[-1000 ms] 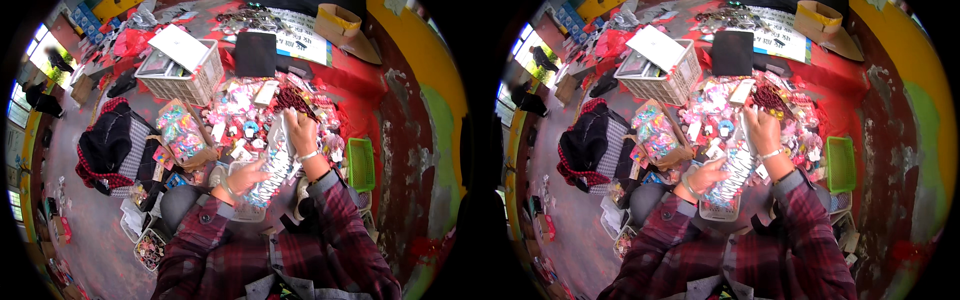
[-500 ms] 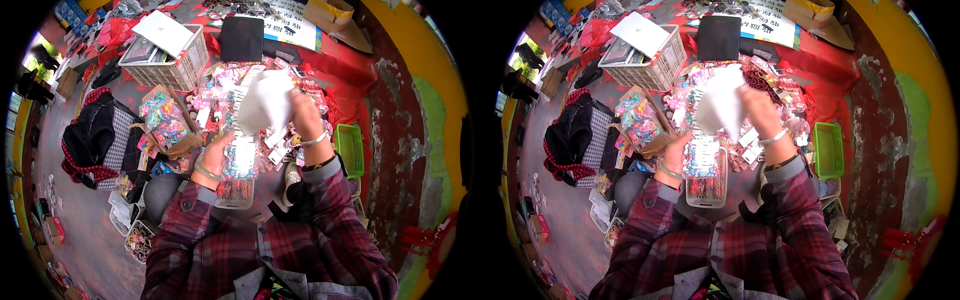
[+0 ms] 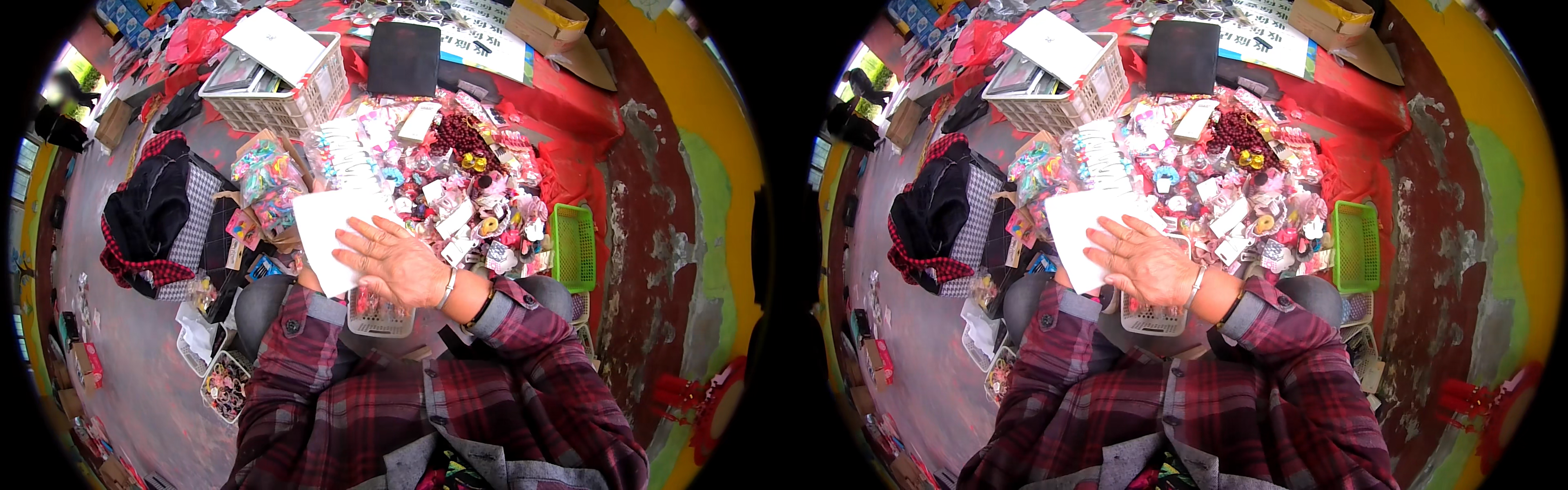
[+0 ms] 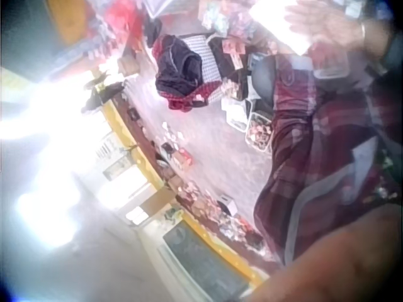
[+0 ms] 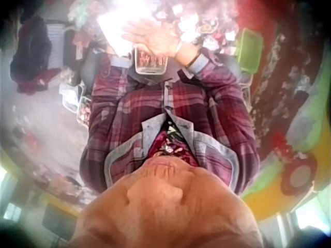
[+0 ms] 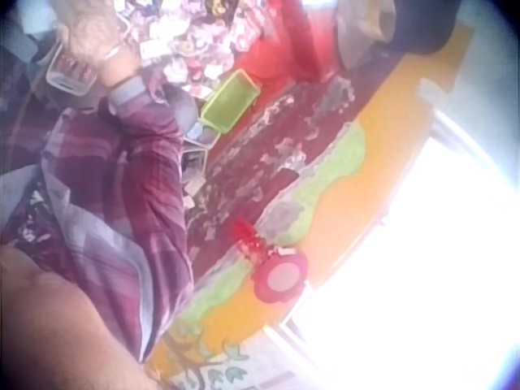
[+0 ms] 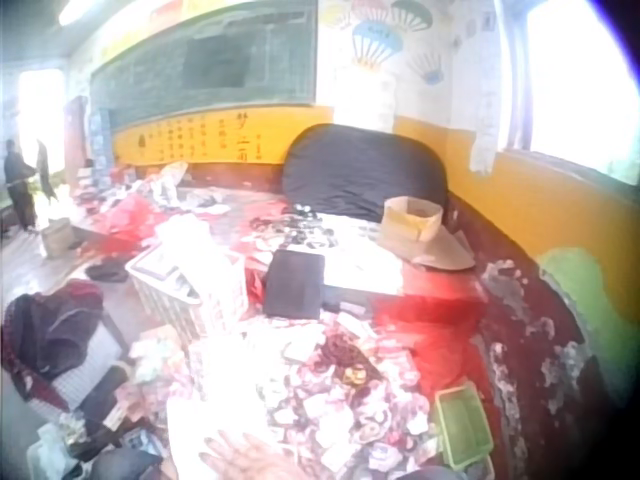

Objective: The person sits on the floor and sorts through various small items, including hair accessories and packaged goods, placing them into a white plastic basket. They handle items one by one, picking them up from a pile and arranging them in the basket.

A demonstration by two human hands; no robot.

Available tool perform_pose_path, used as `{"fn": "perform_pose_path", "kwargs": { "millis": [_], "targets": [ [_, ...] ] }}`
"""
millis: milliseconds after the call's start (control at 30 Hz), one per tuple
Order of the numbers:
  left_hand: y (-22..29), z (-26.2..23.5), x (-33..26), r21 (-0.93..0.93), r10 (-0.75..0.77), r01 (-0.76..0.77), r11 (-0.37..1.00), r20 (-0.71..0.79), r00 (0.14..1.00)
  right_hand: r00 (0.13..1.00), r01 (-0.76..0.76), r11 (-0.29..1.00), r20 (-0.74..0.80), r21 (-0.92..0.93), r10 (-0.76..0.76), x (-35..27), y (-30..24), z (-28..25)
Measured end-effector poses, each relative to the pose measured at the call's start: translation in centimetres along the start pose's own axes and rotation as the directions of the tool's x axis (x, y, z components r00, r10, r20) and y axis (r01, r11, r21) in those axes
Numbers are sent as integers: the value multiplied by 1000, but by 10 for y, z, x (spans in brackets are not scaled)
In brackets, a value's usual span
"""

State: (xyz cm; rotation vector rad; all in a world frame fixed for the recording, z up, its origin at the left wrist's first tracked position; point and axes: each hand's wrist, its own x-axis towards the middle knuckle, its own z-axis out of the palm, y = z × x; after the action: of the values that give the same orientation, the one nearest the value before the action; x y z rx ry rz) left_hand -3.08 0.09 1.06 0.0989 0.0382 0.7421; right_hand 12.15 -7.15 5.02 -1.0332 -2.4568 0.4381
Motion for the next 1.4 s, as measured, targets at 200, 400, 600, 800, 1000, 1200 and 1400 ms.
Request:
{"fn": "perform_pose_path", "kwargs": {
  "millis": [200,400,600,800,1000,1200,1400],
  "targets": [
    [-37,-1,17,565,398,-284,775,-87,913,946,-246,964,-240,-101,216,5,29,2],
    [-46,19,21,575,444,-270,773,-184,877,896,-265,954,-332,136,296,1,53,4],
    [3,-3,12,280,165,-114,953,-166,972,998,-44,996,-33,79,47,-4,13,4],
    [-5,0,11,332,282,-231,915,-114,953,970,-216,976,-119,0,214,1,-1,7],
    [-51,20,14,635,340,-198,747,-109,934,860,-403,913,-363,-56,358,3,35,-3],
    [-59,13,15,551,262,-129,825,-170,950,798,-406,913,-470,44,377,0,55,-6],
    [-14,-71,-11,-67,87,-72,995,259,962,970,-187,982,-154,33,190,-1,-14,13]
  ]
}}
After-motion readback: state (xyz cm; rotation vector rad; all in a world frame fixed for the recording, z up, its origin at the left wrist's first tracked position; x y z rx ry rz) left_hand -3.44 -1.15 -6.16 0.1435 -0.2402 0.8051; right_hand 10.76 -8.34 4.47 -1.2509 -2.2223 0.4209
